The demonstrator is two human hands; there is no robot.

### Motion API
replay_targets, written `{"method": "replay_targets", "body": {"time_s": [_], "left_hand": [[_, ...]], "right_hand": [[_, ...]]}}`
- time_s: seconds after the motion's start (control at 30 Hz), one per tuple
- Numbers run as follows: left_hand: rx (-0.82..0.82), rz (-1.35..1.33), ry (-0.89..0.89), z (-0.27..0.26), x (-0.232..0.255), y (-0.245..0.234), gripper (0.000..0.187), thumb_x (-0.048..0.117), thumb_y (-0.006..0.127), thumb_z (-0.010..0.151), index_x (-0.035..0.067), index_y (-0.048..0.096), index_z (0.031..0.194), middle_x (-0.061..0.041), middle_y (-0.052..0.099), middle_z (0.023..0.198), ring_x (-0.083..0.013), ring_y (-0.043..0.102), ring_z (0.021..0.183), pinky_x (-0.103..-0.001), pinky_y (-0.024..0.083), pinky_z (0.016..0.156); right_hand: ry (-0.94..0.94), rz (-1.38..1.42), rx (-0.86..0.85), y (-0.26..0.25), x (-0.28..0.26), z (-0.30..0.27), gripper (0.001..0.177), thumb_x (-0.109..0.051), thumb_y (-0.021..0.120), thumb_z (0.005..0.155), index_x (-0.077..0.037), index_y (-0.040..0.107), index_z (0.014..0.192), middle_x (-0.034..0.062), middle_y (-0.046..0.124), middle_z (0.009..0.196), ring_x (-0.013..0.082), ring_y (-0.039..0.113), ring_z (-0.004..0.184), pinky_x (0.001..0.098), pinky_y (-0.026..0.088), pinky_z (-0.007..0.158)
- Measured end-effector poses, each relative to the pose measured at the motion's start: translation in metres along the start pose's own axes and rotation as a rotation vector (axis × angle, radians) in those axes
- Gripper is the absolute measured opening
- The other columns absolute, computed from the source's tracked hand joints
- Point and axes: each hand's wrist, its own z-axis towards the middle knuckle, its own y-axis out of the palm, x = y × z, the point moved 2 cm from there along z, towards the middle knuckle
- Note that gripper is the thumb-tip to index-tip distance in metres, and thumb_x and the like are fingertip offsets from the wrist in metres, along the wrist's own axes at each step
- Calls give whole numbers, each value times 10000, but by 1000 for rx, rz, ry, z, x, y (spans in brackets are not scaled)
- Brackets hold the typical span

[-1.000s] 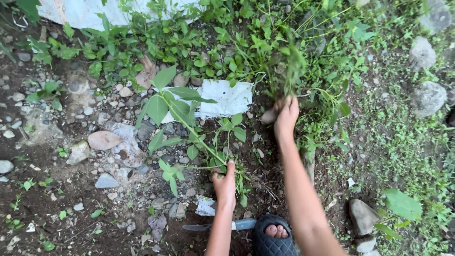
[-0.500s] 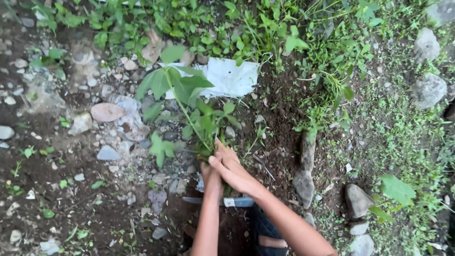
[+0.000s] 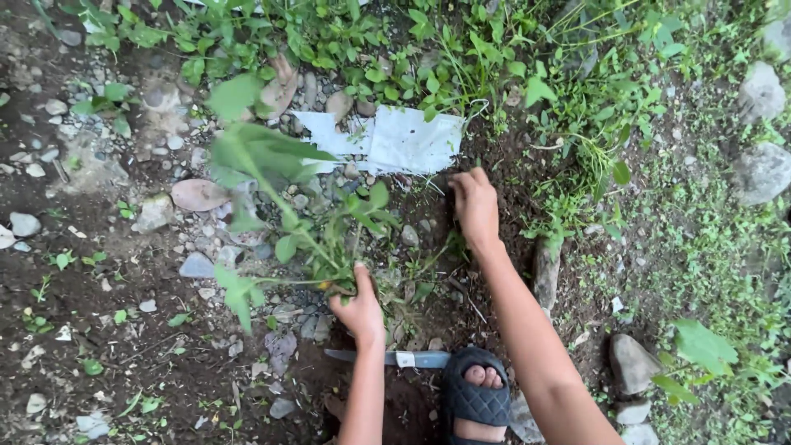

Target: The person is removing weeds from the ground using their hands.

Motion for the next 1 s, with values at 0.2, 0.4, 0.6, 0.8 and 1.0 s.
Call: {"method": "replay_targets", "body": {"time_s": [0.2, 0.4, 0.6, 0.8, 1.0], "left_hand": [[77, -23, -77, 10, -2, -5, 374, 290, 759, 947, -32, 630, 1089, -77, 714, 1015, -166, 663, 855, -318, 544, 781], [165, -13, -119, 16, -9, -25, 363, 293, 751, 926, -6, 600, 1065, -63, 693, 961, -158, 640, 794, -328, 529, 712], [267, 0, -43, 29, 4, -47, 319, 283, 745, 945, 9, 612, 1043, -60, 698, 959, -155, 639, 796, -327, 525, 719], [244, 138, -129, 31, 20, -47, 268, 274, 729, 957, 27, 647, 1019, -79, 708, 956, -187, 650, 794, -352, 543, 731], [134, 14, -194, 21, 22, -30, 254, 282, 699, 945, 69, 632, 1066, -102, 734, 1002, -203, 694, 876, -355, 563, 818]], "right_hand": [[240, 155, -53, -6, -20, 10, 69, -32, 712, 932, -19, 758, 982, 120, 659, 879, 298, 651, 742, 387, 521, 665], [25, 115, -165, 28, -24, 10, 185, -70, 755, 854, 33, 717, 1004, 188, 646, 956, 365, 650, 828, 425, 525, 733], [136, 195, -105, 42, 5, 1, 63, -58, 716, 912, -41, 752, 961, 134, 684, 973, 311, 687, 878, 388, 541, 816], [73, 166, -20, 15, -32, 7, 95, -47, 723, 908, 10, 712, 983, 155, 656, 997, 321, 639, 920, 402, 520, 833], [-119, 66, -201, 43, -31, -1, 79, -38, 755, 848, -24, 726, 920, 137, 664, 947, 330, 614, 920, 412, 513, 823]]}}
